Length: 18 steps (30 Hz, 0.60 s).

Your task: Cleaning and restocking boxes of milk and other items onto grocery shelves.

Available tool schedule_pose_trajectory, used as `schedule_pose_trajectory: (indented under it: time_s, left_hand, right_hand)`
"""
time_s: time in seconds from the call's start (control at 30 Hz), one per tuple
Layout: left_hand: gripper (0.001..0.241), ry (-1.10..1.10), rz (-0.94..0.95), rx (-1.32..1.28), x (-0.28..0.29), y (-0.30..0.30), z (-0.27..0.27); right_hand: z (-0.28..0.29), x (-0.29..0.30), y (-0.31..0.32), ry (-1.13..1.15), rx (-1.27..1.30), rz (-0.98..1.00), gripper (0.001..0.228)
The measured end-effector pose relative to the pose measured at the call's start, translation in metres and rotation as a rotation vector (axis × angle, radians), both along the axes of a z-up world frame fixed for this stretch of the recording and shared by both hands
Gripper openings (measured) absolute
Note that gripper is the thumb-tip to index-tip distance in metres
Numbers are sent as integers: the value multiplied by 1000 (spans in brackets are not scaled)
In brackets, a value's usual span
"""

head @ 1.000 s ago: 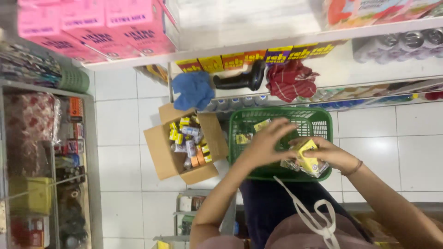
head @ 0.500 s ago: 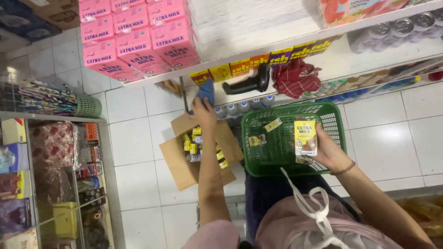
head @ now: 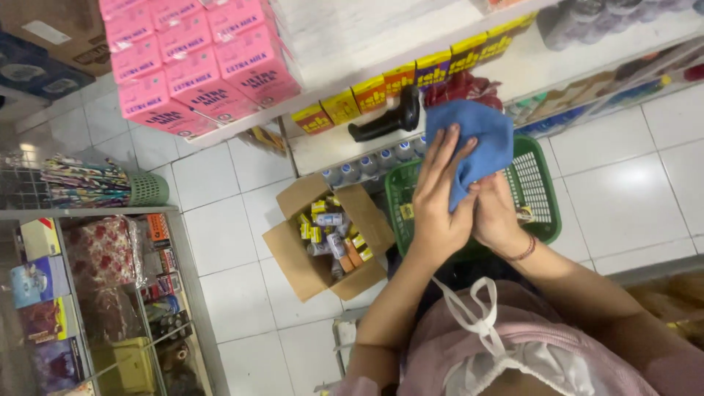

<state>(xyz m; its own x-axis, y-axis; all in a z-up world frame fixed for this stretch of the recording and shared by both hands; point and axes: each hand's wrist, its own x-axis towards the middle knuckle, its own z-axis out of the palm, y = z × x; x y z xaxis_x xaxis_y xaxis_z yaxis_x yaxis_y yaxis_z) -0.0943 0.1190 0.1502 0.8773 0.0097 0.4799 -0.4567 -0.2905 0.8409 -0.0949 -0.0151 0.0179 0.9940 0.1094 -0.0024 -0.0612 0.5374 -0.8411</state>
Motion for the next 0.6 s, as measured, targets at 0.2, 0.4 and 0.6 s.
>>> schedule_pose_trajectory:
  time_s: [0.2,0.4,0.6]
  left_hand:
    - [42,-85,-63,89,-12,6,26]
    - [36,-222,-107,255,-45,10,5]
    - [45,343,-13,-224,-50,18,-24]
  right_hand:
    - [53,-2,3,-54,103,-65,46]
    - [132,23,-17,-49,267,-58,80]
    - [163,35,-48,-219,306,61,82]
